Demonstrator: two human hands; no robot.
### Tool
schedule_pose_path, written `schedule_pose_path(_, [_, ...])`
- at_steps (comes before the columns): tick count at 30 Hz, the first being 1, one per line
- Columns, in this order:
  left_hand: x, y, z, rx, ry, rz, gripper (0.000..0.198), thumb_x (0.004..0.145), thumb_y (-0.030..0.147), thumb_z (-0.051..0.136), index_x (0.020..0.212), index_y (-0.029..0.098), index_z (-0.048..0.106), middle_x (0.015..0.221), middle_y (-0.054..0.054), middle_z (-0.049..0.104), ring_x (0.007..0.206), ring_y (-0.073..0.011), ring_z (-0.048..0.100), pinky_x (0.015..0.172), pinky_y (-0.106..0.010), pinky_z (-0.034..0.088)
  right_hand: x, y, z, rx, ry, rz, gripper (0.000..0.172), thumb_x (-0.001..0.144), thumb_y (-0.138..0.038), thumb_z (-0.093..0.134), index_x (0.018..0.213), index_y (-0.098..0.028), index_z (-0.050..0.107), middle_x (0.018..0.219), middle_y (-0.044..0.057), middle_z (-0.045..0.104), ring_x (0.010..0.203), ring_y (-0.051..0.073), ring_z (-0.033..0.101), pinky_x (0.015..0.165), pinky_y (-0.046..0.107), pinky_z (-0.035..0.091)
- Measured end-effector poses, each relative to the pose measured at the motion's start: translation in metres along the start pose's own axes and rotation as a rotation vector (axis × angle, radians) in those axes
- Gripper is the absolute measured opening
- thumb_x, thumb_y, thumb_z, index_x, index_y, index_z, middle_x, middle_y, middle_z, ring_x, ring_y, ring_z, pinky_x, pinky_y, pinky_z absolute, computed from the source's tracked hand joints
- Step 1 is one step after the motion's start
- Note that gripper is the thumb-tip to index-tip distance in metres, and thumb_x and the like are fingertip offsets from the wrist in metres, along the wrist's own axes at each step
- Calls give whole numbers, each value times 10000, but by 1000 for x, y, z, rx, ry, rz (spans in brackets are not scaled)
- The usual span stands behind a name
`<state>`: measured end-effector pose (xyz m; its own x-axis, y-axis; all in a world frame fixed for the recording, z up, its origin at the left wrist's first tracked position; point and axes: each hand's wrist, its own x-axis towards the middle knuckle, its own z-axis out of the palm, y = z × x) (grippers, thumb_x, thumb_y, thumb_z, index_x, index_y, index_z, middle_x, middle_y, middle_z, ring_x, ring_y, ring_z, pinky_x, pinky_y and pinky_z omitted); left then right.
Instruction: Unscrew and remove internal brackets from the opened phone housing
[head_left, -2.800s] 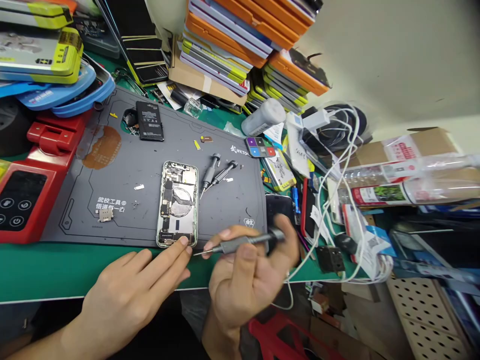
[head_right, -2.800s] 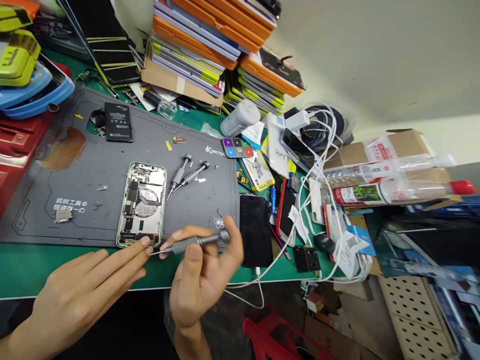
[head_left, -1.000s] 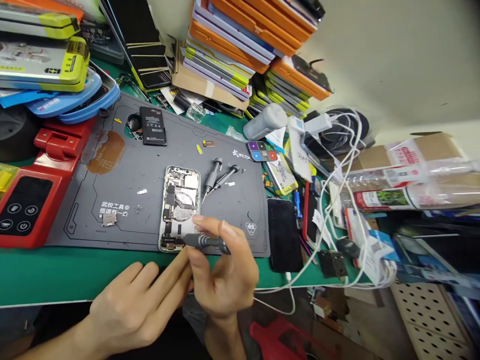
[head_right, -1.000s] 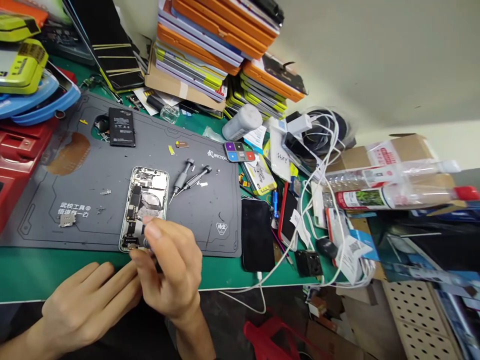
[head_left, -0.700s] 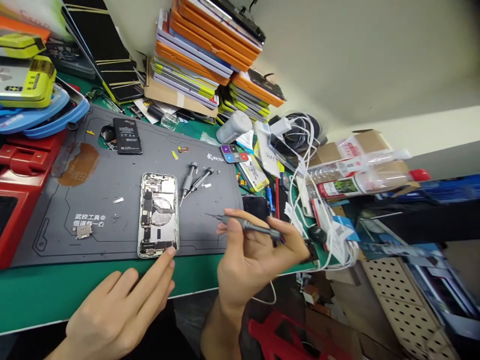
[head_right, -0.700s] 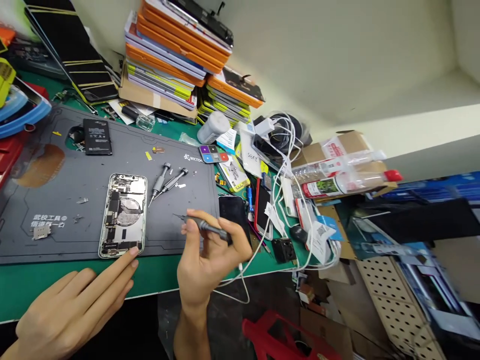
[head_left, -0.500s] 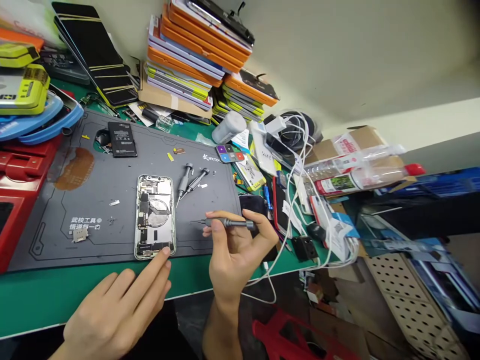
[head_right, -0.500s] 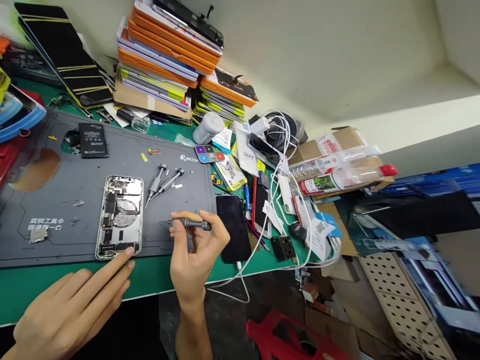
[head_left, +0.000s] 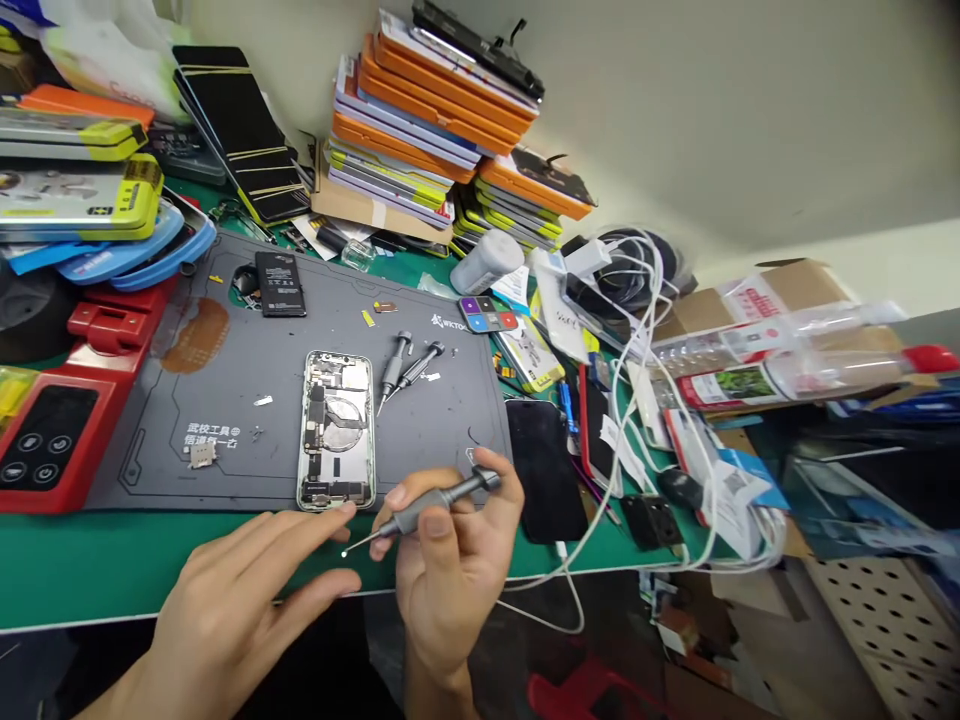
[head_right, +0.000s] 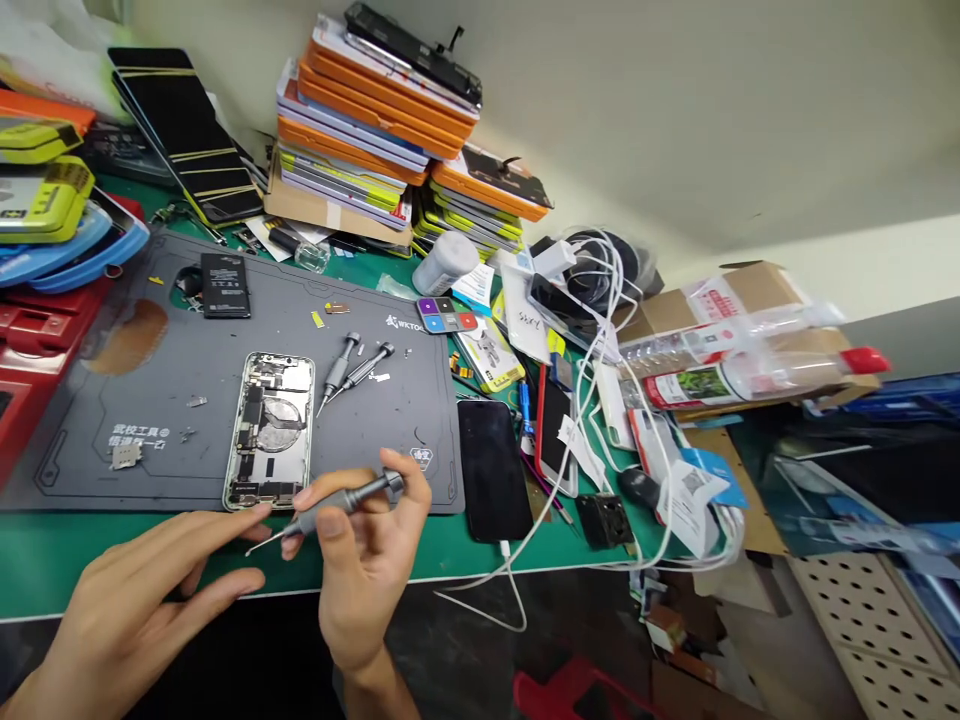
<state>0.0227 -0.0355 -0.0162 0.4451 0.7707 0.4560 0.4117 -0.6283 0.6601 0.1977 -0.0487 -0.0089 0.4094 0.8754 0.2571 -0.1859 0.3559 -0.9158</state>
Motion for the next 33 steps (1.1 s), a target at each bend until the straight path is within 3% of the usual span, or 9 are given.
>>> schedule_pose_path(5, [1,0,-4,-153,16,-13,150,1126,257,610,1197,203,731,1071,23,819,945,-46,772,893,-104,582,-6,4,11,34,-37,-2,368,1138,-306,706,1451,-367,522,983,-45,756,605,80,689,589,161,654])
schedule_pose_path(9, [-3,-2,-5,-200,-7,-1,178,1116,176,606,1242,193,730,1143,11,825,1012,-52,778,936,-109,594,-3,4,7,67,-59,72,359,1144,-302,688,1456,-354,518,980,-43,748,587,92,690,522,162,646])
schedule_pose_path(13, [-5,-3,-6,-198,-10,33,183,1116,151,594,1244,178,721,1179,-4,828,1050,-66,785,948,-130,607,-2,5,3,91,-79,135,373,1145,-310,686,1470,-343,506,980,-35,738,583,96,681,522,178,660])
schedule_pose_path(23, [-6,-4,-8,-192,-30,40,242,1117,125,566,1316,177,694,1223,-22,819,1075,-84,785,927,-160,618,-4,5,4,75,-83,114,379,1142,-312,694,1466,-332,498,983,-26,740,651,112,713,525,165,655])
schedule_pose_path(33, [-7,-3,-8,-202,-29,35,238,1105,105,565,1280,190,701,1150,-21,832,1014,-103,802,863,-179,630,-4,5,2,-20,-118,113,370,1151,-368,663,1464,-342,467,936,-27,724,495,124,634,438,220,632])
